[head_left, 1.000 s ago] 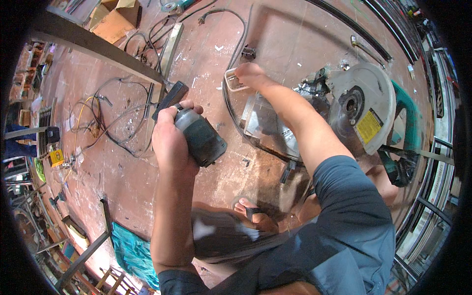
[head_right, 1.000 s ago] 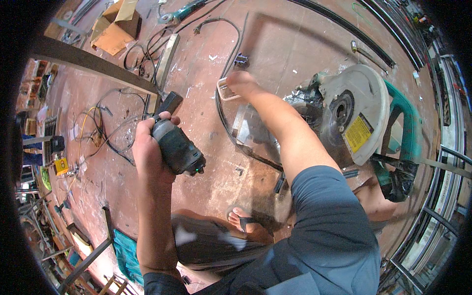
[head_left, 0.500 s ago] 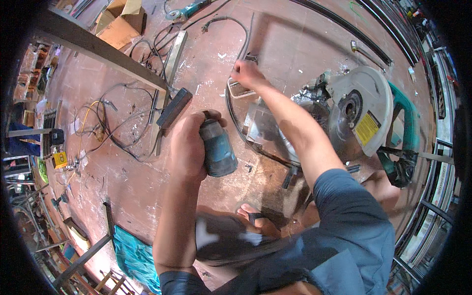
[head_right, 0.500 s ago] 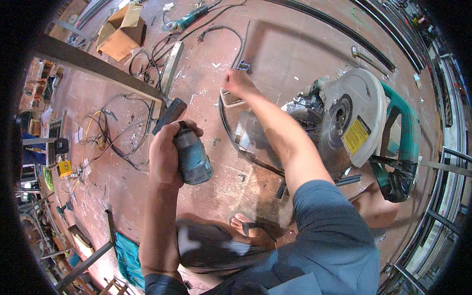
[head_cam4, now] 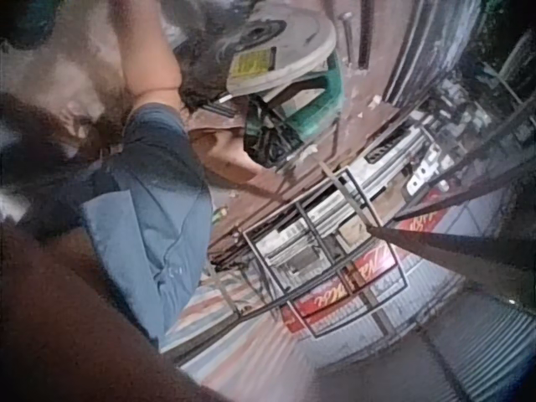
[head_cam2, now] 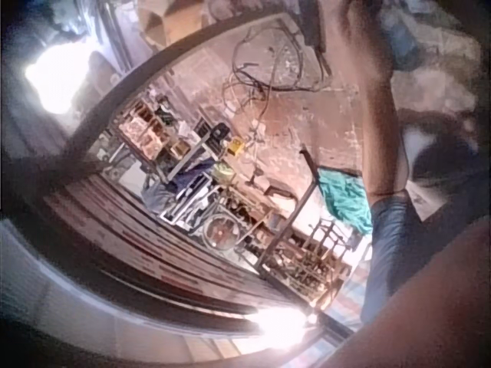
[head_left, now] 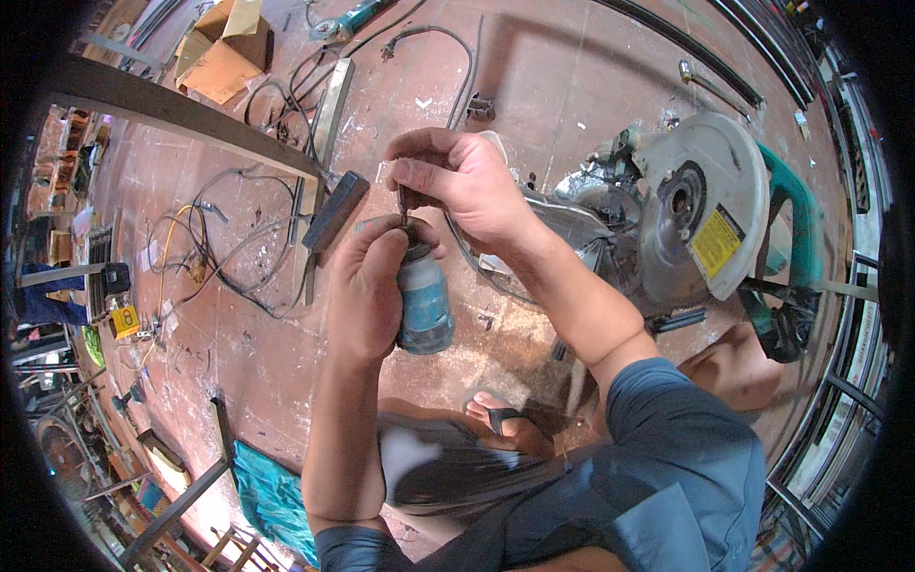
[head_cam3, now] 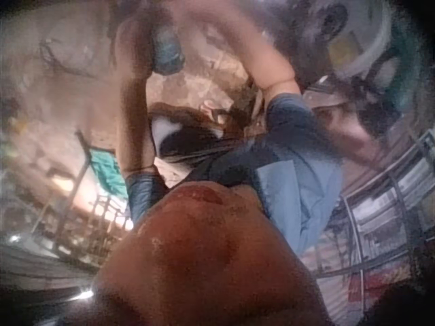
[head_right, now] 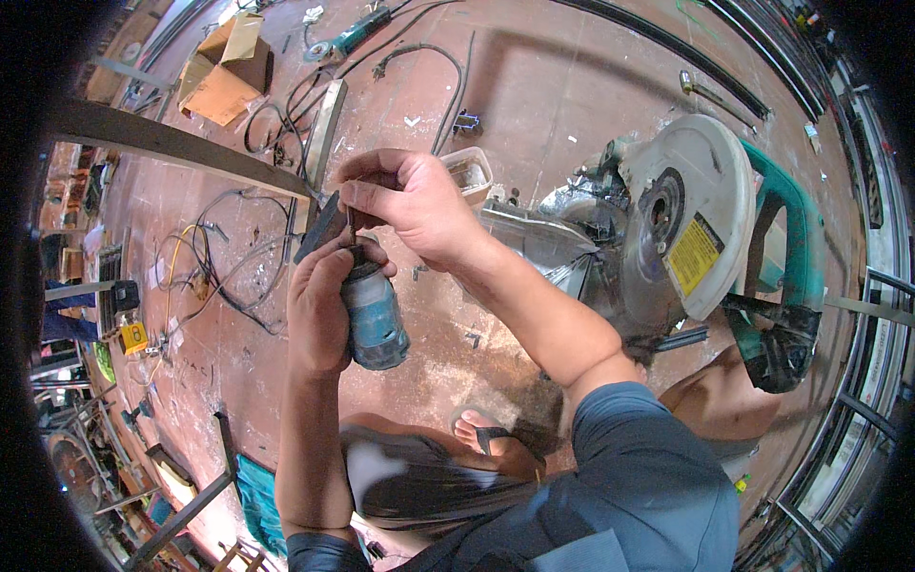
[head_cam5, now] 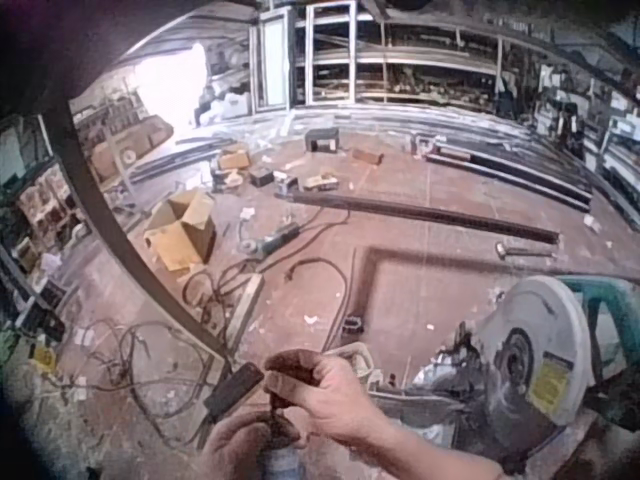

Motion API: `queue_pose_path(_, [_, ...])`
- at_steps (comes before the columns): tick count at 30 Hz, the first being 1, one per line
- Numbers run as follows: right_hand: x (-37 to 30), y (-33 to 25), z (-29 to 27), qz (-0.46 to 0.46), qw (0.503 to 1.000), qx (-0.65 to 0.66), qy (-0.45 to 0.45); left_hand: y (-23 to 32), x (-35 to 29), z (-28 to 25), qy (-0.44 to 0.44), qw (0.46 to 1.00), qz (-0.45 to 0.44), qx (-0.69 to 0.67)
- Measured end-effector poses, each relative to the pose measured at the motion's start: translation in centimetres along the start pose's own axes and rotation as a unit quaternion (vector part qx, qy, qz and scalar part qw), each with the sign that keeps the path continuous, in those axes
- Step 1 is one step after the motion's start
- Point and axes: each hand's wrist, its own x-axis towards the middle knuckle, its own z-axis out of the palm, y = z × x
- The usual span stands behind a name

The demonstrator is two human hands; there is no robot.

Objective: The person assembles a window frame by aligning metal profiles and securing them with a cordless drill. They handle multiple frame pieces, position them on a workbench, and fasten joints using screws.

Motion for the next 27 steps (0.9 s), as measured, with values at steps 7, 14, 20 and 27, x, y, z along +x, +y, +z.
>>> queue_pose_path(7, [-0.6, 0.1, -0.5, -0.011, 1.0, -0.008, -0.013, -0.8, -0.2, 0.0, -0.031, 0.999, 0.0, -0.037])
queue_pose_path(14, [-0.8, 0.3, -0.2, -0.06, 0.998, -0.032, -0.009, 0.0, -0.1, 0.7, -0.019, 1.0, -0.015, -0.001])
queue_pose_path(20, [-1.2, 0.1, -0.1, 0.011, 1.0, 0.018, -0.017, -0.2, 0.2, 1.1, 0.005, 1.0, -0.013, -0.008])
queue_pose_path(27, [-0.6, 0.7, -1.5, -0.029, 0.995, -0.092, 0.007, -0.5, 0.5, 0.2, -0.013, 0.999, -0.037, 0.01])
